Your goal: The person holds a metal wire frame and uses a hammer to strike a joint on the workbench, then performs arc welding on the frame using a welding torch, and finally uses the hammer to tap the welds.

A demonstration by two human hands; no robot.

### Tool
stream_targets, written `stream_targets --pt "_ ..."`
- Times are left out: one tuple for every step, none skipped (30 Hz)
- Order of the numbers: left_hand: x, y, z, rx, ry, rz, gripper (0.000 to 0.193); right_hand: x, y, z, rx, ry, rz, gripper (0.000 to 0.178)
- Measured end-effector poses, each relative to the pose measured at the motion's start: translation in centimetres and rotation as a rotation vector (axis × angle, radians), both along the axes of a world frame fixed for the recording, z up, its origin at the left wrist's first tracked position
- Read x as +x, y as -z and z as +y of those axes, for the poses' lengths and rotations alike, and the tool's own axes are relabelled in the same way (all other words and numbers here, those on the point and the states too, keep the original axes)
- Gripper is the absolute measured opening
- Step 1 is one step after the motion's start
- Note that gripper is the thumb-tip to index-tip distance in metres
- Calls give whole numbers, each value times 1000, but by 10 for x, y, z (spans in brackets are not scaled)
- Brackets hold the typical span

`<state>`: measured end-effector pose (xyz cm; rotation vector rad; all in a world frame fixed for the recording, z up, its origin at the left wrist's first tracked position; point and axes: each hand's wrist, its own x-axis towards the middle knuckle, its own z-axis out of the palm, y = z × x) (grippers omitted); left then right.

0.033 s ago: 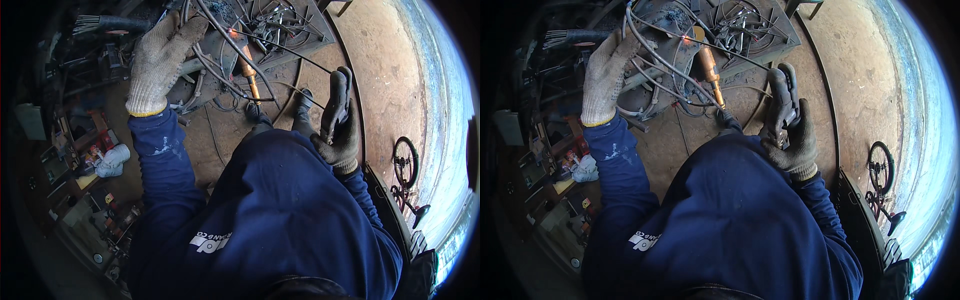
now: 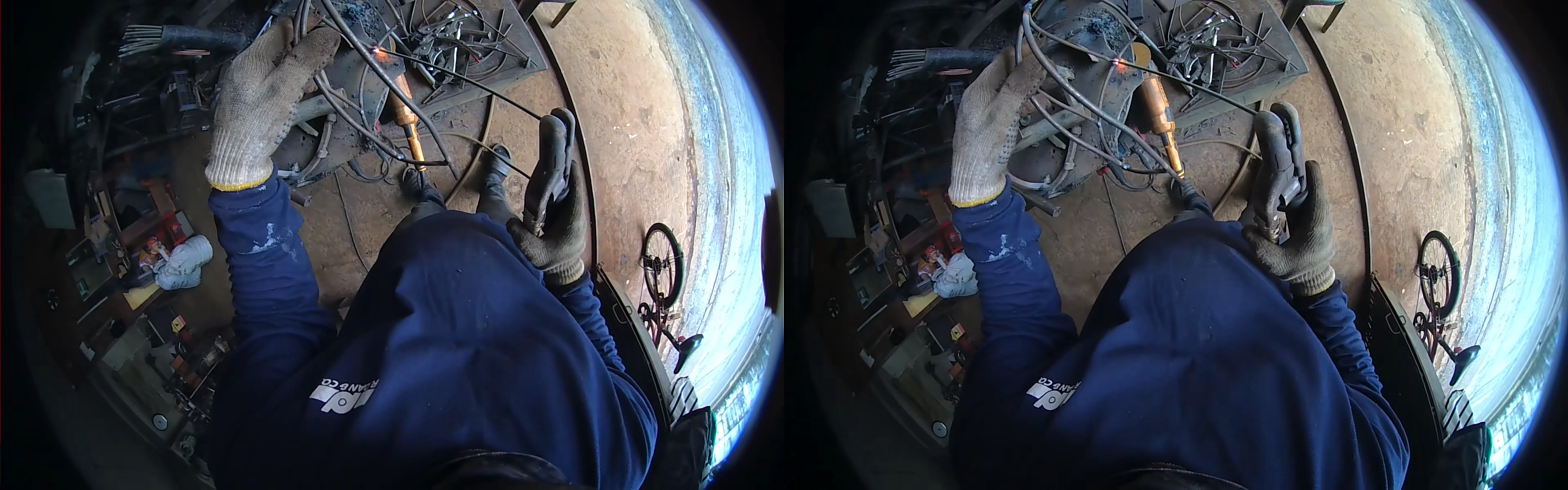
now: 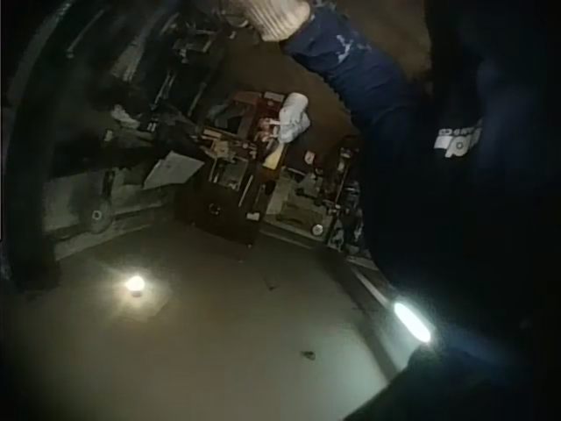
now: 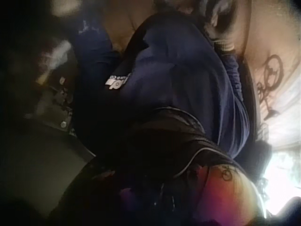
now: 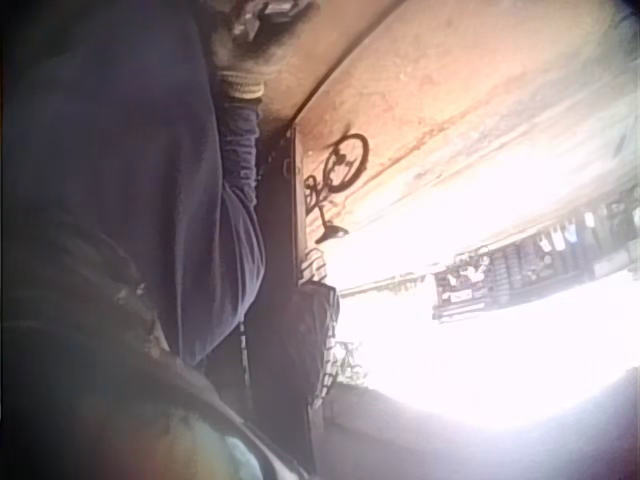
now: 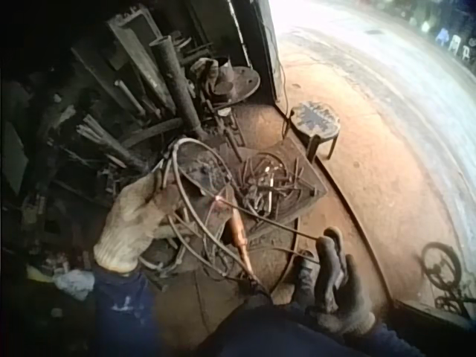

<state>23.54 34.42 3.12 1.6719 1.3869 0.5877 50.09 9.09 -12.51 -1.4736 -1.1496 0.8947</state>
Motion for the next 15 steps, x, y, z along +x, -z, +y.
stream_targets --pt "-1 1 2 10 -1 -24 42 0 0 1 11 -2 -13 113" --pt "-1 1 2 19 -2 -47 40 0 0 1 22 -5 -25 113" --pt "0 2 2 19 -7 -57 40 0 0 0 9 1 -32 113" --pt "1 2 1 18 -12 -66 40 0 -1 -1 -5 6 -38 114" --pt "1 2 1 17 -17 -74 40 0 -1 -1 -18 11 -43 114" --pt "-1 2 1 34 -4 -55 40 0 0 -2 -8 11 -37 115" --pt "-3 3 3 51 12 -36 39 0 2 -2 2 15 -31 115" --pt "-4 3 4 68 29 -18 39 0 3 -3 12 18 -25 115" --pt "-3 4 5 64 23 -21 39 1 2 -3 -9 14 -26 115" --pt "-4 4 4 60 14 -23 39 2 0 -2 -30 7 -27 115" --pt "-4 5 4 56 5 -26 39 3 -1 -2 -51 0 -28 115" --pt "-4 4 3 59 1 -20 39 3 0 -1 -34 0 -43 115" --pt "-2 3 3 61 0 -13 39 2 3 -2 -17 5 -58 114" --pt "-1 2 2 64 -1 -7 39 2 5 -2 0 9 -73 114" --pt "-1 2 2 66 7 -16 39 2 4 -2 -8 15 -58 113"
